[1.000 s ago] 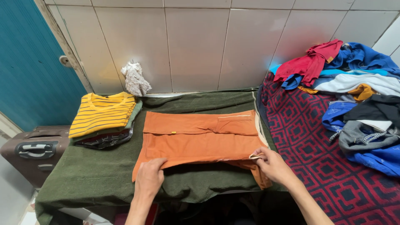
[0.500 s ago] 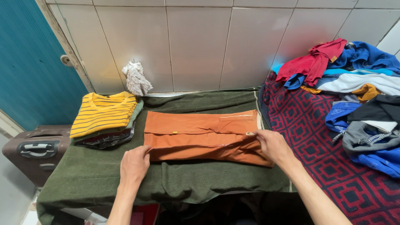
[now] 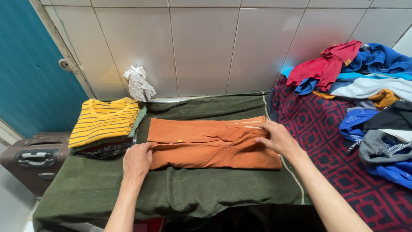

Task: The person folds an orange t-shirt on a green cloth, smooths it, and places it on a stack. Then the person picks up a black t-shirt from a pile, lays it flat, and begins folding it.

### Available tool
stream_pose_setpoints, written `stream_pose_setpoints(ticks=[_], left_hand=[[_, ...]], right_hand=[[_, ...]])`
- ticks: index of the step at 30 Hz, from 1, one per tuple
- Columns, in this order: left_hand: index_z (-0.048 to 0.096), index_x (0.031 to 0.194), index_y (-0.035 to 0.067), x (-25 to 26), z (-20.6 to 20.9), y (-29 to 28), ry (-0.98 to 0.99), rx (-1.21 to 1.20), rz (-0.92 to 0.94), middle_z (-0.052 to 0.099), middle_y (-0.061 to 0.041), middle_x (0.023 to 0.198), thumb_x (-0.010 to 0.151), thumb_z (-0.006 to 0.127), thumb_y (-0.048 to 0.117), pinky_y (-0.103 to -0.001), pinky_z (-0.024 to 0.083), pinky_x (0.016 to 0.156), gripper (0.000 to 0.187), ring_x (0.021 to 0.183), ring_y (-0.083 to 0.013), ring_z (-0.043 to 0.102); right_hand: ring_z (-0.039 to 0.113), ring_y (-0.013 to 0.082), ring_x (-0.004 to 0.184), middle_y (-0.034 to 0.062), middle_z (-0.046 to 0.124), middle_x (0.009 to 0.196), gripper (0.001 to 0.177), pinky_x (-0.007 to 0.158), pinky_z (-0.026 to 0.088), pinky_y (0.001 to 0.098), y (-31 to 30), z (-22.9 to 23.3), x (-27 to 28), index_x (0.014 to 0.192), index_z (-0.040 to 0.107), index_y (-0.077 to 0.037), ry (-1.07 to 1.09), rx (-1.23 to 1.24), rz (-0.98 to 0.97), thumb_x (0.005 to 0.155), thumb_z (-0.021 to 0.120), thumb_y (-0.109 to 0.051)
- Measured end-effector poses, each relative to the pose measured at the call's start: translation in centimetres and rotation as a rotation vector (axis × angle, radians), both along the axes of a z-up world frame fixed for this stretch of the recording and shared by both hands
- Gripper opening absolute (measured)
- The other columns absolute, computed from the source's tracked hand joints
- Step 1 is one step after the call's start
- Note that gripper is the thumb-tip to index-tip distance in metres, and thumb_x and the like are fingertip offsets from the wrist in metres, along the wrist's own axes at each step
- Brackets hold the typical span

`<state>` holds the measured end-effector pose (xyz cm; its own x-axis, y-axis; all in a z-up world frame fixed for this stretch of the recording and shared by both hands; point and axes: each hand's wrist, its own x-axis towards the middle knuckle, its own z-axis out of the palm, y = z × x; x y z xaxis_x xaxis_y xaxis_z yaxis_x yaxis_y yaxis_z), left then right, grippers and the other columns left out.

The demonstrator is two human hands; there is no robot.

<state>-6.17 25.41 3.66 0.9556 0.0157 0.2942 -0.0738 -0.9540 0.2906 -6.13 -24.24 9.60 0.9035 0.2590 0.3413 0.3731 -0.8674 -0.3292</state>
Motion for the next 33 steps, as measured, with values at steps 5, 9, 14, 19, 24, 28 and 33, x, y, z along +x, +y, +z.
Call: stream_pose_setpoints(ticks=[5, 9, 14, 19, 24, 28, 33], left_hand=[[0.077, 0.108, 0.028, 2.5, -1.8, 0.5, 0.002, 0.038, 0.013, 0.075, 0.0, 0.092, 0.092, 0.066, 0.022, -0.035, 0.058, 0.091, 0.021, 0.098, -0.0238, 0.072], [0.078, 0.107, 0.022, 2.9, -0.9, 0.0, -0.015, 0.066, -0.005, 0.073, 0.0, 0.093, 0.091, 0.068, 0.018, -0.033, 0.06, 0.089, 0.019, 0.1, -0.0212, 0.07], [0.076, 0.11, 0.02, 3.7, -1.3, -0.3, -0.025, 0.078, 0.0, 0.071, 0.0, 0.096, 0.092, 0.068, 0.018, -0.033, 0.061, 0.089, 0.02, 0.102, -0.0211, 0.069], [0.071, 0.116, 0.013, 3.0, 1.5, -1.2, 0.102, -0.158, 0.069, 0.074, -0.012, 0.105, 0.096, 0.065, 0.02, -0.048, 0.06, 0.092, 0.022, 0.106, -0.0358, 0.071], [0.066, 0.123, 0.018, 3.6, 0.2, 0.3, 0.362, -0.377, 0.222, 0.076, -0.016, 0.115, 0.082, 0.08, 0.045, -0.052, 0.057, 0.095, 0.052, 0.115, -0.0407, 0.071], [0.072, 0.12, 0.012, 3.8, -1.5, 1.2, 0.405, -0.396, 0.219, 0.079, -0.016, 0.11, 0.079, 0.084, 0.043, -0.051, 0.056, 0.096, 0.053, 0.116, -0.0393, 0.071], [0.08, 0.106, 0.016, 2.8, -3.1, 1.5, 0.359, -0.567, 0.227, 0.082, -0.005, 0.09, 0.089, 0.073, 0.035, -0.048, 0.057, 0.093, 0.026, 0.109, -0.0316, 0.074]], right_hand=[[0.072, 0.0336, 0.101, 0.0095, 0.07, 0.097, 0.034, 0.087, 0.06, 0.0472, -2.1, -3.5, 4.4, 0.111, 0.071, -0.013, -0.007, -0.093, -0.104, 0.081, 0.081, -0.024], [0.071, 0.0326, 0.1, 0.0055, 0.067, 0.097, 0.029, 0.086, 0.06, 0.0473, -1.9, -4.3, 6.4, 0.11, 0.069, -0.016, -0.065, -0.151, -0.128, 0.084, 0.078, -0.025], [0.072, 0.0287, 0.098, 0.0017, 0.064, 0.097, 0.027, 0.086, 0.061, 0.0448, -1.0, -4.7, 7.6, 0.11, 0.068, -0.019, -0.078, -0.172, -0.155, 0.085, 0.077, -0.026], [0.072, 0.0297, 0.1, 0.003, 0.063, 0.098, 0.031, 0.084, 0.062, 0.0458, -1.9, -6.6, 8.7, 0.114, 0.066, -0.018, -0.079, -0.173, -0.16, 0.085, 0.075, -0.023], [0.071, 0.0312, 0.104, 0.0045, 0.066, 0.102, 0.037, 0.086, 0.061, 0.0471, -2.5, -8.3, 9.0, 0.12, 0.066, -0.02, -0.062, -0.082, -0.166, 0.085, 0.075, -0.018], [0.07, 0.029, 0.111, 0.0049, 0.064, 0.112, 0.049, 0.091, 0.06, 0.0446, -1.3, -7.8, 7.3, 0.128, 0.062, -0.019, -0.064, -0.037, -0.196, 0.082, 0.079, -0.022], [0.069, 0.0307, 0.113, 0.0081, 0.063, 0.114, 0.054, 0.093, 0.059, 0.0429, -0.8, -8.0, 3.7, 0.13, 0.061, -0.015, -0.078, -0.058, -0.347, 0.083, 0.08, -0.032]])
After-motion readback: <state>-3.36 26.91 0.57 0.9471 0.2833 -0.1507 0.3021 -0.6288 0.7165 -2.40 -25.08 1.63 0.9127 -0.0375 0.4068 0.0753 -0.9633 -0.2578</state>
